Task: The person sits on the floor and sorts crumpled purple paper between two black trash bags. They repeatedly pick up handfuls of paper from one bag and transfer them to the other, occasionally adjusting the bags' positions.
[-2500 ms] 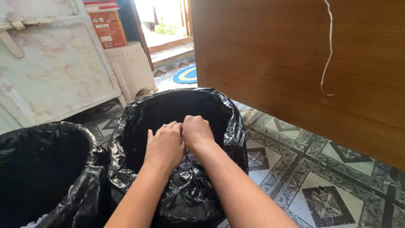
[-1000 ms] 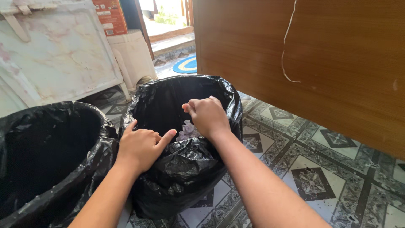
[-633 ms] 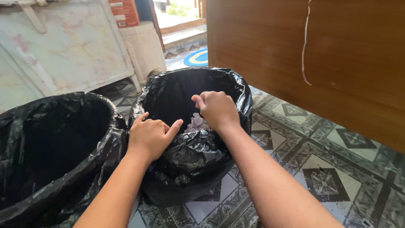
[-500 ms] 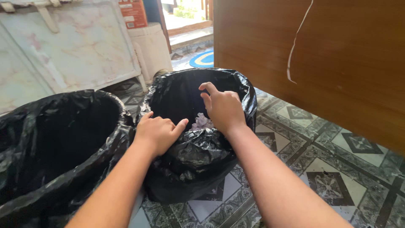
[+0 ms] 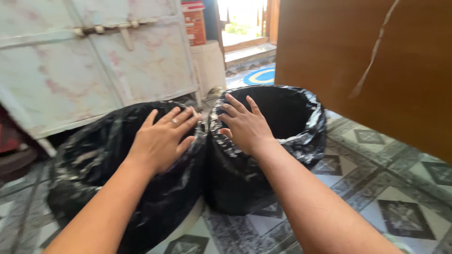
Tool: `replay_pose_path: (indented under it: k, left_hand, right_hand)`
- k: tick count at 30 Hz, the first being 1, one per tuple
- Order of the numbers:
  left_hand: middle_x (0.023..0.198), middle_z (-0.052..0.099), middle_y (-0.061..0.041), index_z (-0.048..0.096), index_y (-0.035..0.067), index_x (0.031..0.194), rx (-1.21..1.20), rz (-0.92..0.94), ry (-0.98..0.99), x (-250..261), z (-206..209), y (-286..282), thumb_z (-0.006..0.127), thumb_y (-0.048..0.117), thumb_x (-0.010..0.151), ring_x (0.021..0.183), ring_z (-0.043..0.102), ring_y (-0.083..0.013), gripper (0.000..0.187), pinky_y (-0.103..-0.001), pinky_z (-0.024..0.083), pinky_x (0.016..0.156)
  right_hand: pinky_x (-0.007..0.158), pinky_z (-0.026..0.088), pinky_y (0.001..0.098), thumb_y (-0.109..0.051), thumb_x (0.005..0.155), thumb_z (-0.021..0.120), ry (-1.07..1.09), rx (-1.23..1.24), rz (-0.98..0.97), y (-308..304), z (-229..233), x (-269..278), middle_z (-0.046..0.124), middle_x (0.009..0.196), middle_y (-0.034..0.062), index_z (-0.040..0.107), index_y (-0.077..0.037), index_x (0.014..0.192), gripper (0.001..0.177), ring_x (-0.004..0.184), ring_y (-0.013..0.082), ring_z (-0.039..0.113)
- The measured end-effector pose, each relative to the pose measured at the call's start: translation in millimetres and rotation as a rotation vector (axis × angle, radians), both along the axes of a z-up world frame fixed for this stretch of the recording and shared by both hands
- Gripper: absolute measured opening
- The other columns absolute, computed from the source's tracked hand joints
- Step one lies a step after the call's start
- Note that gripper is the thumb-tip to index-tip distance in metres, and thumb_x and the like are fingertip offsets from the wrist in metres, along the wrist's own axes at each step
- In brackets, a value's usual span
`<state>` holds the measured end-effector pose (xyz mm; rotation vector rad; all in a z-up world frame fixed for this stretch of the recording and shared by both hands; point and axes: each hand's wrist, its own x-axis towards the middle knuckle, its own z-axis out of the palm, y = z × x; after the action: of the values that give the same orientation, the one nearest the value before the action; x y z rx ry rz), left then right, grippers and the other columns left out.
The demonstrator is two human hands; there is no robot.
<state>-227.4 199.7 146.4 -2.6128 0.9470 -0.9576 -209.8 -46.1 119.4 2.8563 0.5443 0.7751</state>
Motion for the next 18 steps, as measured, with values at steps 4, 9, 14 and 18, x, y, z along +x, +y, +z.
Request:
replay_pose_path:
  k: [4, 9, 14, 18]
  left_hand:
    - [0.162, 0.036, 0.004, 0.036, 0.031, 0.156, -0.027, 0.143, 0.019, -21, 0, 75, 0.050, 0.047, 0.094, 0.145, 0.037, -0.0205, 0.066, -0.055, 0.028, 0.115]
    - [0.166, 0.026, 0.006, 0.030, 0.035, 0.158, -0.180, 0.355, 0.161, -38, -10, 143, 0.049, 0.046, 0.094, 0.151, 0.025, -0.0214, 0.067, -0.060, 0.018, 0.118]
    - [0.169, 0.012, 0.012, 0.017, 0.038, 0.160, -0.375, 0.532, 0.423, -41, -23, 158, 0.043, 0.052, 0.096, 0.155, 0.009, -0.0187, 0.070, -0.067, 0.004, 0.119]
    - [0.169, 0.006, 0.014, 0.009, 0.040, 0.160, -0.321, 0.597, 0.476, -41, -22, 160, 0.041, 0.057, 0.095, 0.156, 0.003, -0.0182, 0.074, -0.069, 0.001, 0.118]
  right_hand:
    - [0.125, 0.006, 0.0534, -0.055, 0.099, 0.047, 0.000, 0.164, 0.047, 68, -9, 1, 0.033, 0.163, -0.0023, 0.051, -0.025, 0.145, 0.055, 0.157, 0.0176, 0.006]
    - [0.124, 0.002, 0.0558, -0.055, 0.099, 0.049, 0.147, 0.294, 0.093, 137, -2, -1, 0.022, 0.167, -0.0012, 0.043, -0.028, 0.150, 0.058, 0.156, 0.0213, -0.002]
    - [0.125, 0.002, 0.0580, -0.047, 0.088, 0.068, 0.363, 0.296, -0.098, 171, 9, -3, 0.013, 0.170, -0.0050, 0.032, -0.034, 0.156, 0.078, 0.158, 0.0223, -0.010]
    - [0.125, 0.003, 0.0581, -0.041, 0.086, 0.072, 0.384, 0.338, -0.210, 179, 5, -1, 0.010, 0.172, -0.0041, 0.029, -0.034, 0.159, 0.085, 0.159, 0.0214, -0.010]
